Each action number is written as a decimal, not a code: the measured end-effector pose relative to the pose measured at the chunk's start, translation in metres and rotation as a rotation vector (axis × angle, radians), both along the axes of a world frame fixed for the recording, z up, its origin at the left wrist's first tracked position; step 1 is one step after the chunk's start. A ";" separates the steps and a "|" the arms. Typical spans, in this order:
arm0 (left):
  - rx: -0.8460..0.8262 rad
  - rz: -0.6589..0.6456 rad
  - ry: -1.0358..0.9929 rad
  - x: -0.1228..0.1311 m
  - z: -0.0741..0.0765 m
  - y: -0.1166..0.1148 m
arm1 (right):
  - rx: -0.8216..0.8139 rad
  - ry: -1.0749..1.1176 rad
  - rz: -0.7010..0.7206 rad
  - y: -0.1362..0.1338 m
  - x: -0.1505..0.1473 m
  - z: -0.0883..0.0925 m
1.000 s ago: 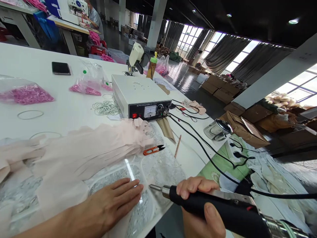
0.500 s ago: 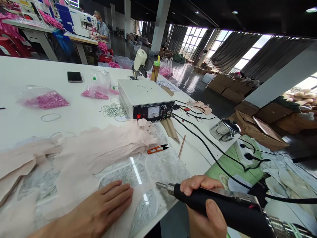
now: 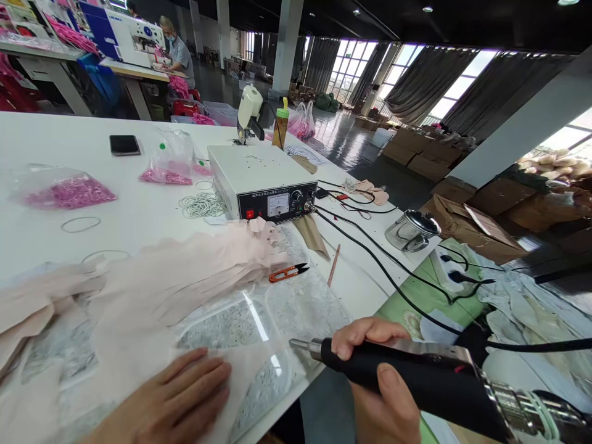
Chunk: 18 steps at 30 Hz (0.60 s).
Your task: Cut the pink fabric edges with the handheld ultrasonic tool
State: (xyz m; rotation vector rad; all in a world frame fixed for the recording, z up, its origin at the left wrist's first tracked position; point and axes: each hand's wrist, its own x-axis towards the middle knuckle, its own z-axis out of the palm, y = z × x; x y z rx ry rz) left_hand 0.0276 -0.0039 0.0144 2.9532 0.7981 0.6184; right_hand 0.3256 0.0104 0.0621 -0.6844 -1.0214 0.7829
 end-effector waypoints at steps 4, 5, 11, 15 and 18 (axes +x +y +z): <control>-0.024 0.005 -0.020 -0.008 0.011 0.010 | -0.020 -0.015 0.004 0.000 0.002 0.002; 0.003 -0.017 -0.004 -0.007 0.014 0.012 | -0.022 -0.017 0.010 0.001 0.002 0.003; 0.160 -0.028 0.089 0.001 0.018 0.012 | -0.015 -0.035 0.057 -0.001 0.006 0.001; 0.180 -0.042 0.174 -0.005 0.020 0.016 | -0.052 -0.049 0.106 -0.005 0.012 -0.002; 0.201 -0.052 0.209 -0.004 0.026 0.018 | -0.057 -0.038 0.133 -0.005 0.014 0.000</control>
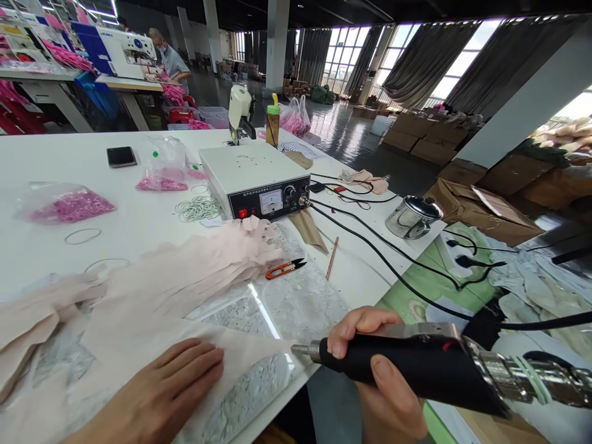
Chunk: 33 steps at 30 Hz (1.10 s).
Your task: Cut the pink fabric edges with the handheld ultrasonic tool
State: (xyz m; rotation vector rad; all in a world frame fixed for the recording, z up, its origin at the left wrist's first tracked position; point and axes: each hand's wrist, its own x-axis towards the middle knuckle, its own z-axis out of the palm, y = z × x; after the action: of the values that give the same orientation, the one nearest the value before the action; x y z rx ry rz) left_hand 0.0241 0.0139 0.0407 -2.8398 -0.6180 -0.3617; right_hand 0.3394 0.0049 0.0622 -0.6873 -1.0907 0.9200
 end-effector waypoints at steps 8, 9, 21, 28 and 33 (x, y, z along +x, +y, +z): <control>-0.021 0.124 -0.042 0.035 0.006 -0.011 | 0.031 0.071 0.081 0.012 -0.002 0.005; -0.025 0.143 -0.039 0.037 0.005 -0.012 | 0.023 0.068 0.099 0.012 -0.001 0.004; -0.039 0.302 -0.142 0.039 -0.018 -0.014 | -0.070 0.074 0.088 -0.001 0.000 0.006; -0.018 0.314 -0.066 0.044 -0.015 -0.013 | -0.050 0.031 0.130 -0.004 0.007 0.006; 0.014 0.322 -0.041 0.050 -0.010 -0.015 | -0.047 0.026 0.104 -0.003 0.006 0.011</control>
State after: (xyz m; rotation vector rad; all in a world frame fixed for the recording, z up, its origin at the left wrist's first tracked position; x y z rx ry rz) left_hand 0.0737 -0.0010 0.0305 -2.6622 -1.0562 -0.3640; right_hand 0.3455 0.0018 0.0735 -0.6607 -1.0930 1.0440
